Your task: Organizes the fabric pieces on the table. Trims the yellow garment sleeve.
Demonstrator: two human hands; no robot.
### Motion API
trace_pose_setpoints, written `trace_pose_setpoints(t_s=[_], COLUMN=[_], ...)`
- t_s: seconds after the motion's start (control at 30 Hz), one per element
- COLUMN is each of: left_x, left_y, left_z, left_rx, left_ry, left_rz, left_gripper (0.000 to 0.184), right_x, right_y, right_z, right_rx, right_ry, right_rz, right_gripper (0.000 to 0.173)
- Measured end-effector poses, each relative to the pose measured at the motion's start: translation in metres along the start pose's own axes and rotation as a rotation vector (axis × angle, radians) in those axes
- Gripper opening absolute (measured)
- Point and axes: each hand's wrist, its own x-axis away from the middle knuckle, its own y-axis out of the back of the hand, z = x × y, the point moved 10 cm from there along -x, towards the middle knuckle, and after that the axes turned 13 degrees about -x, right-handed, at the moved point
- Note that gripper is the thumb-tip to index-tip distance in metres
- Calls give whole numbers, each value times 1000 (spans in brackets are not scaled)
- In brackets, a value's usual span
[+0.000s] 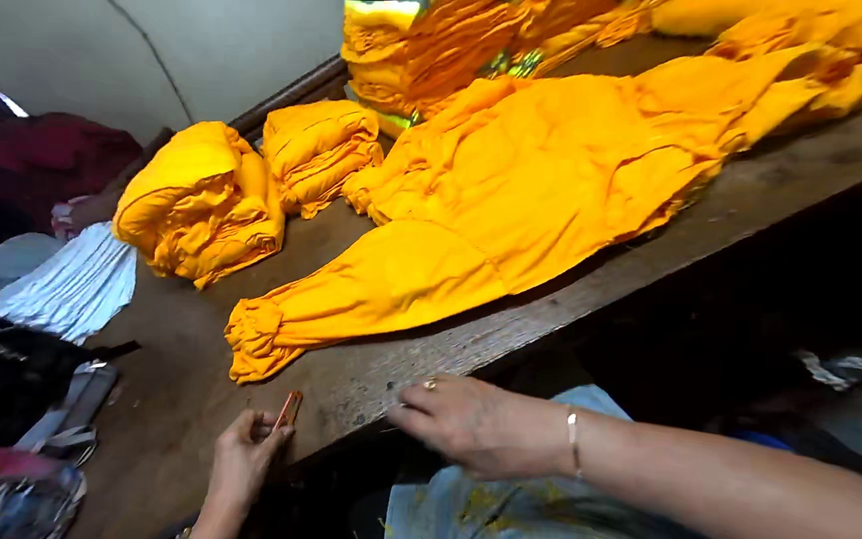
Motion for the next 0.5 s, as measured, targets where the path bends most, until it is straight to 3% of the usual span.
trace_pose_setpoints(t_s=[0.03,0.1,0.2,0.37,0.43,0.5], left_x=[1,6,16,2,-35,-89], left_y=[-4,-12,-26,-25,-1,35], left_z=[-17,-63,-131,-192,-177,-135], left_rx=[105,352,587,928,746,276], left_ry=[9,43,9,-248,-318,-234], left_rz=[61,184,333,645,539,162], left_gripper=[42,55,55,71,75,85], right_x=[-10,-25,-34,-27,-17,-8], right_y=[3,4,3,47,75,114], right_z=[10,27,31,-5,-30,-59], right_rx=[30,107,155,165,170,194], right_ry=[24,89,133,-3,-90,-167], right_rz=[-67,-139,-193,-286,-295,-371], right_gripper=[58,53,48,18,15,20])
